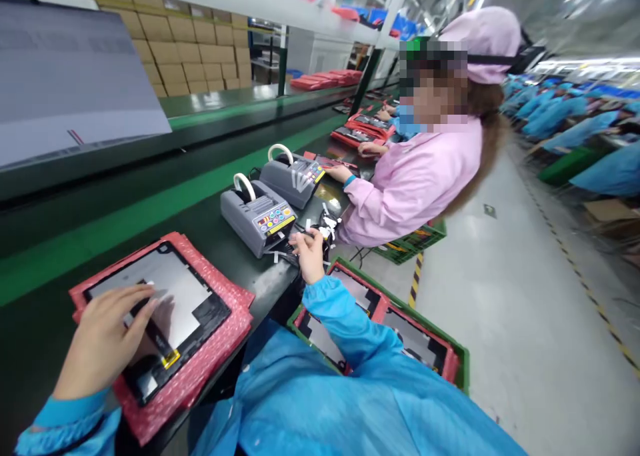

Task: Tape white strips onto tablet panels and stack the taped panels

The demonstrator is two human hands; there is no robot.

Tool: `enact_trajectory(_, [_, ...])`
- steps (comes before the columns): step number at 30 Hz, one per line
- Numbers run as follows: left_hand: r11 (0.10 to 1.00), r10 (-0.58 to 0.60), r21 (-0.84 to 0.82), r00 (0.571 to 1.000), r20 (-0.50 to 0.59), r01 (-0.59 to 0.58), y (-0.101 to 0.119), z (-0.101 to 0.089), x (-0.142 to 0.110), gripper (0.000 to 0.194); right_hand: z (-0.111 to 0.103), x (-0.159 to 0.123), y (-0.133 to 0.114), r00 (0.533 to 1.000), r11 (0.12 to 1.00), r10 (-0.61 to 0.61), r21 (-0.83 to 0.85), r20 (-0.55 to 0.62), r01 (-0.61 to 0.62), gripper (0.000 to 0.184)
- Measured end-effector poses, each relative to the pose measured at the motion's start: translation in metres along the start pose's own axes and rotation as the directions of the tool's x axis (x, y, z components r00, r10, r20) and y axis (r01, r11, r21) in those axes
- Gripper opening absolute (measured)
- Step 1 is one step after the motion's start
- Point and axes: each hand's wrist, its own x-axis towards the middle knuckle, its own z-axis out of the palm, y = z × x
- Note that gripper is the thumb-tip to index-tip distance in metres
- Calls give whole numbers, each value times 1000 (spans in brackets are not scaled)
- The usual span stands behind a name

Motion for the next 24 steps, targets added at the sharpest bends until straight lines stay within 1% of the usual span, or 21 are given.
enact_trajectory(3, [1000, -13, -16, 1000, 6, 13, -2, 3, 3, 21, 8, 1, 2, 1000, 1000, 9, 14, 18, -10, 45])
enact_trajectory(6, [1000, 6, 14, 999, 37, -6, -11, 4, 4, 16, 13, 2, 6, 999, 998, 5, 59, 32, -6, 48])
enact_trajectory(9, [993, 57, 95, 995, 76, -64, -24, 4, 4, 24, 17, 3, 8, 1000, 993, -12, 118, 24, 9, 51])
enact_trajectory(12, [977, 121, 164, 989, 88, -134, -29, 4, 4, 31, 18, 4, 10, 999, 989, -20, 147, 32, 15, 53])
enact_trajectory(15, [966, 172, 184, 982, 80, -184, -24, 4, 5, 31, 18, 6, 10, 999, 989, -9, 151, 32, 4, 53])
enact_trajectory(17, [966, 180, 175, 981, 74, -191, -18, 3, 7, 27, 18, 6, 11, 999, 989, 2, 149, 35, -7, 52])
enact_trajectory(21, [980, 151, 120, 987, 56, -157, -7, 2, 9, 17, 20, 9, 13, 999, 988, 8, 153, 45, -14, 51])
enact_trajectory(24, [989, 123, 78, 991, 60, -127, -4, 1, 10, 12, 19, 9, 12, 997, 987, 11, 161, 76, -23, 52])
